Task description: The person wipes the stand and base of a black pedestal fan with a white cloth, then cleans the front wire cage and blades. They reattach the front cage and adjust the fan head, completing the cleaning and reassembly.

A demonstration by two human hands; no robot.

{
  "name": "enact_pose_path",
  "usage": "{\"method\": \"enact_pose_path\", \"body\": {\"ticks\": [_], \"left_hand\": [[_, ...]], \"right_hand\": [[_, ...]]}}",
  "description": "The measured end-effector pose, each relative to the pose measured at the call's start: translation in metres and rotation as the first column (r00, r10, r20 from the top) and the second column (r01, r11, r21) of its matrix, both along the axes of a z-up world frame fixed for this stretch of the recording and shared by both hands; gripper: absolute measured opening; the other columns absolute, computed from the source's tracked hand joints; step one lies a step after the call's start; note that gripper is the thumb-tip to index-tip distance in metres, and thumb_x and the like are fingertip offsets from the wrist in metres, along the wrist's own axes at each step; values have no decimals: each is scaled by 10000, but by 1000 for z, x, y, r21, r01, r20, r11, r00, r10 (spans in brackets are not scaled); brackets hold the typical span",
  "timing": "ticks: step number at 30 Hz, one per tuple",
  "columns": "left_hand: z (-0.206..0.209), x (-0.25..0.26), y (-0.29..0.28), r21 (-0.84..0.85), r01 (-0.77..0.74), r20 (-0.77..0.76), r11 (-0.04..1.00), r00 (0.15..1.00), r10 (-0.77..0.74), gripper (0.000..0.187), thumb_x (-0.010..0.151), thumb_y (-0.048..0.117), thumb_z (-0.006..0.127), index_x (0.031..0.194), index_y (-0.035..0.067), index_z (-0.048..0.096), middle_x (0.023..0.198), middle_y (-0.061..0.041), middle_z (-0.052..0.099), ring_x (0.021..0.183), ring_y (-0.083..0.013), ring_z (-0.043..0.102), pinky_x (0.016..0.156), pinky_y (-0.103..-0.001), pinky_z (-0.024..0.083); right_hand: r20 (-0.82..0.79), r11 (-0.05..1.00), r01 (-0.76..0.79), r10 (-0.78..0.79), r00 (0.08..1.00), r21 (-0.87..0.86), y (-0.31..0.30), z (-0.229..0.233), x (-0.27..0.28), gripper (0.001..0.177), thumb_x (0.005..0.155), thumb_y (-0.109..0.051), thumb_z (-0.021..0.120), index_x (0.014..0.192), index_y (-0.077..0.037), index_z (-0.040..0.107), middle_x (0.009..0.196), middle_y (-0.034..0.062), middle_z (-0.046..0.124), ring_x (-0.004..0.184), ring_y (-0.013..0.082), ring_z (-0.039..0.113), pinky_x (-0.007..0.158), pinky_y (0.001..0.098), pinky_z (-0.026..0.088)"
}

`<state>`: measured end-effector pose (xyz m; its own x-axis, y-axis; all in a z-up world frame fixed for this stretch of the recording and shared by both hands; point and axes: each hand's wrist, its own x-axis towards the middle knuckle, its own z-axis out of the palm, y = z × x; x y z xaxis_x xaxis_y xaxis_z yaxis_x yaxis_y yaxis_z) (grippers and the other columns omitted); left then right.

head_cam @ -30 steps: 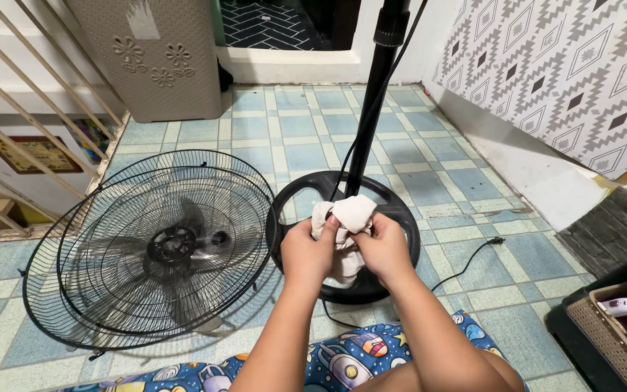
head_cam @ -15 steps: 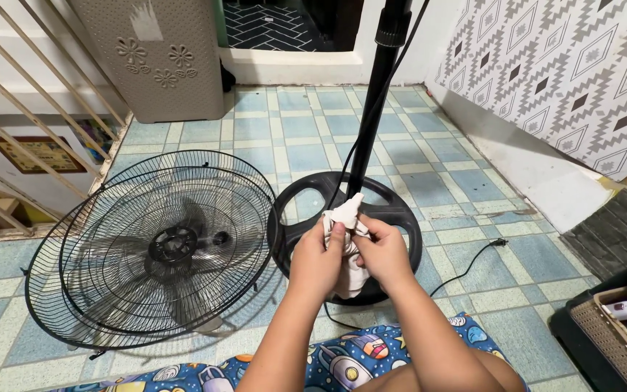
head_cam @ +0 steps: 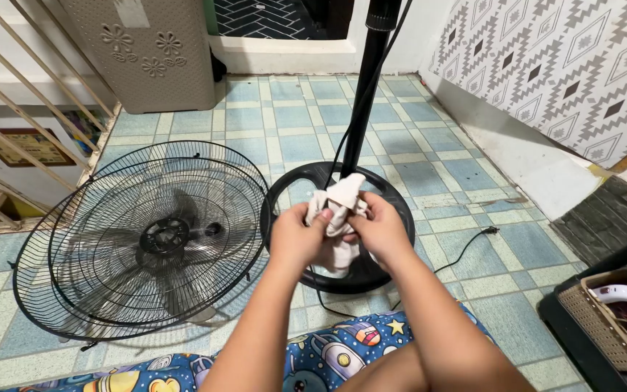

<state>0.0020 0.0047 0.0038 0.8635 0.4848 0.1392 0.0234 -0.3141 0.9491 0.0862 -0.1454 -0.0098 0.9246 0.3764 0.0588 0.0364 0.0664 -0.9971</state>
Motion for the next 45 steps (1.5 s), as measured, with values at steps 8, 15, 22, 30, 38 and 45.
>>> {"method": "enact_pose_path", "body": {"ticks": [8, 15, 22, 30, 38, 45], "left_hand": [[-5, -2, 14, -399, 116, 37, 910, 993, -111, 267, 899, 217, 751, 996, -32, 746, 816, -104, 759, 671, -173, 703, 587, -294, 575], [-16, 0, 25, -590, 230, 80, 774, 971, -227, 290, 910, 214, 729, 1053, -36, 701, 928, -94, 749, 743, -139, 707, 639, -269, 611], [-8, 1, 31, -620, 217, 98, 754, 975, -199, 273, 937, 207, 705, 1062, -35, 694, 939, -103, 749, 746, -141, 695, 643, -268, 601], [-14, 4, 32, -599, 215, 113, 772, 976, -184, 270, 931, 136, 661, 1155, -15, 670, 955, -99, 745, 758, -178, 718, 600, -278, 617], [-30, 3, 27, -13, 1, 128, 1000, 992, 0, 360, 877, 221, 778, 1195, 58, 734, 919, -111, 790, 786, -147, 748, 731, -300, 567], [-34, 4, 22, -136, -28, 117, 990, 992, 44, 302, 866, 158, 732, 1135, 22, 731, 911, -102, 789, 773, -139, 736, 725, -289, 567]], "right_hand": [[-17, 991, -65, 64, 998, -120, -5, 9, 14, 115, 881, -14, 733, 985, 33, 727, 862, 92, 752, 685, 148, 709, 560, 263, 579], [-155, 992, -122, 124, 980, 22, -12, 11, 13, 165, 854, -60, 801, 962, -29, 681, 824, 66, 721, 632, 136, 652, 522, 265, 519], [-252, 985, -139, 160, 954, 99, -9, 7, 21, 328, 878, -161, 768, 1129, -72, 578, 987, 51, 696, 835, 172, 697, 682, 324, 584], [-322, 951, -287, 308, 895, 111, 12, 8, 15, 316, 956, -160, 560, 1255, -64, 592, 1075, 92, 743, 884, 202, 760, 747, 357, 640], [281, 985, -42, 88, 956, -166, 37, -34, 22, 295, 913, 60, 545, 1153, -9, 702, 1006, 80, 772, 862, 155, 700, 739, 300, 555], [80, 980, -201, 200, 976, -1, 43, -35, 19, 269, 941, 40, 600, 1201, 8, 660, 1094, 76, 741, 972, 139, 700, 851, 285, 566]]}}
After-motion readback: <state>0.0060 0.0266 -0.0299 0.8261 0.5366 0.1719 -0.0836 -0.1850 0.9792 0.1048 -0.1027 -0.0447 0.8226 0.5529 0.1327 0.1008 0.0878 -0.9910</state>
